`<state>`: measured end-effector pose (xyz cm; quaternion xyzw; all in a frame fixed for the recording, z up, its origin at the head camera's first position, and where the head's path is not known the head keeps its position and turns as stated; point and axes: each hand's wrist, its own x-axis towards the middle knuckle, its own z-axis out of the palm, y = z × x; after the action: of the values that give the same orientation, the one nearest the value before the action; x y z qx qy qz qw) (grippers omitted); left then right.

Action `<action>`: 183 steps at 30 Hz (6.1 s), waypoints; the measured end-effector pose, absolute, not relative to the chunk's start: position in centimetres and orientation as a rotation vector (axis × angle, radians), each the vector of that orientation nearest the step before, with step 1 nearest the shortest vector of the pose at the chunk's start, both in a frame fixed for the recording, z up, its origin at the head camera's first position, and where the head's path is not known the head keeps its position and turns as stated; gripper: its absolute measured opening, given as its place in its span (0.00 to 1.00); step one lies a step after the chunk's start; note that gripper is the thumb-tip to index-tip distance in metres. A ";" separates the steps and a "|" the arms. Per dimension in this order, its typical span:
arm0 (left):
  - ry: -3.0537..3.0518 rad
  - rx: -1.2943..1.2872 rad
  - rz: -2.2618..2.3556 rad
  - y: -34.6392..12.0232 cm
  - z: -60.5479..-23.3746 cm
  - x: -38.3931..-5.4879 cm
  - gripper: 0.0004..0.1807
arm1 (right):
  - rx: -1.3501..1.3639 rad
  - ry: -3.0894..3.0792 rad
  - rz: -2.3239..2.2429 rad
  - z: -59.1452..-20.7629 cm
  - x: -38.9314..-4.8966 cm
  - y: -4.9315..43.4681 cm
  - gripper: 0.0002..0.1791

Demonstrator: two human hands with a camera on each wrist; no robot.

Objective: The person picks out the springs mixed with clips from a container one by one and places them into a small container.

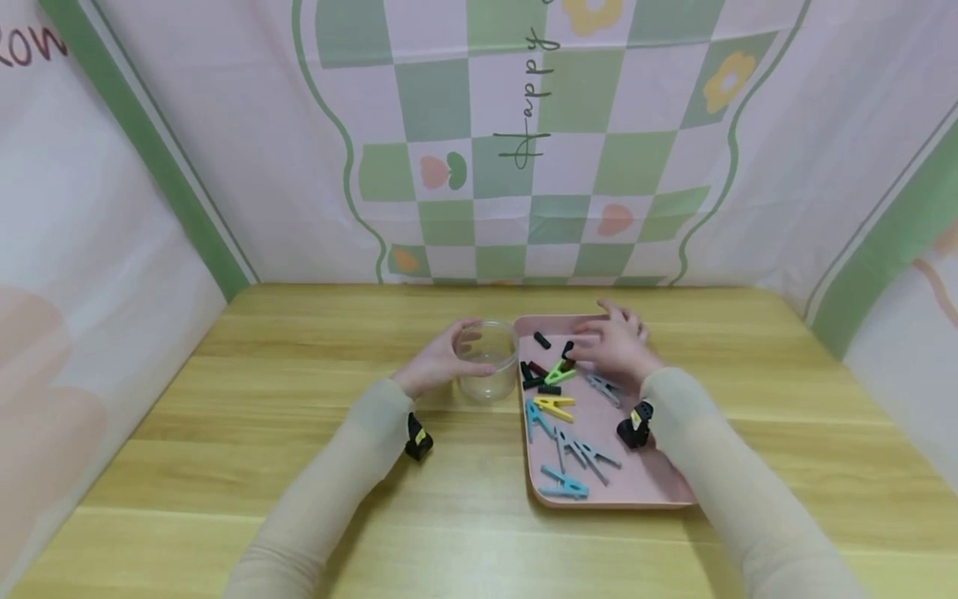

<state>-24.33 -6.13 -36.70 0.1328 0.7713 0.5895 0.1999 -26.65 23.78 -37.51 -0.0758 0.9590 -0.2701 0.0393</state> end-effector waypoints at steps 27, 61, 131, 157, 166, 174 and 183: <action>2.183 0.400 1.619 -6.2 -37.2 -24.8 0.48 | -0.245 2.966 -0.774 -38.0 -26.6 23.3 0.23; 2.205 0.379 1.599 -6.2 -36.8 -24.6 0.47 | -0.221 3.021 -0.927 -37.8 -26.6 23.4 0.18; 2.297 0.416 1.552 -6.2 -36.8 -25.1 0.47 | -0.554 3.026 -1.045 -30.8 -25.7 16.5 0.20; 2.273 0.415 1.580 -6.1 -36.7 -24.8 0.47 | -0.742 3.060 -0.940 -30.6 -25.2 15.5 0.14; 2.266 0.409 1.592 -6.1 -36.8 -24.8 0.47 | -0.753 3.053 -0.943 -30.4 -25.2 15.9 0.15; 2.249 0.406 1.603 -6.1 -36.8 -24.8 0.46 | -0.728 3.051 -0.937 -30.1 -25.1 16.4 0.15; 2.249 0.409 1.604 -6.1 -37.0 -25.0 0.47 | -0.716 3.051 -0.945 -30.0 -25.1 17.3 0.15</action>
<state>-25.00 -6.12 -37.04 0.1441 0.7931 0.5657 0.1737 -25.14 17.32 -29.97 -0.2182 0.9301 -0.2880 -0.0656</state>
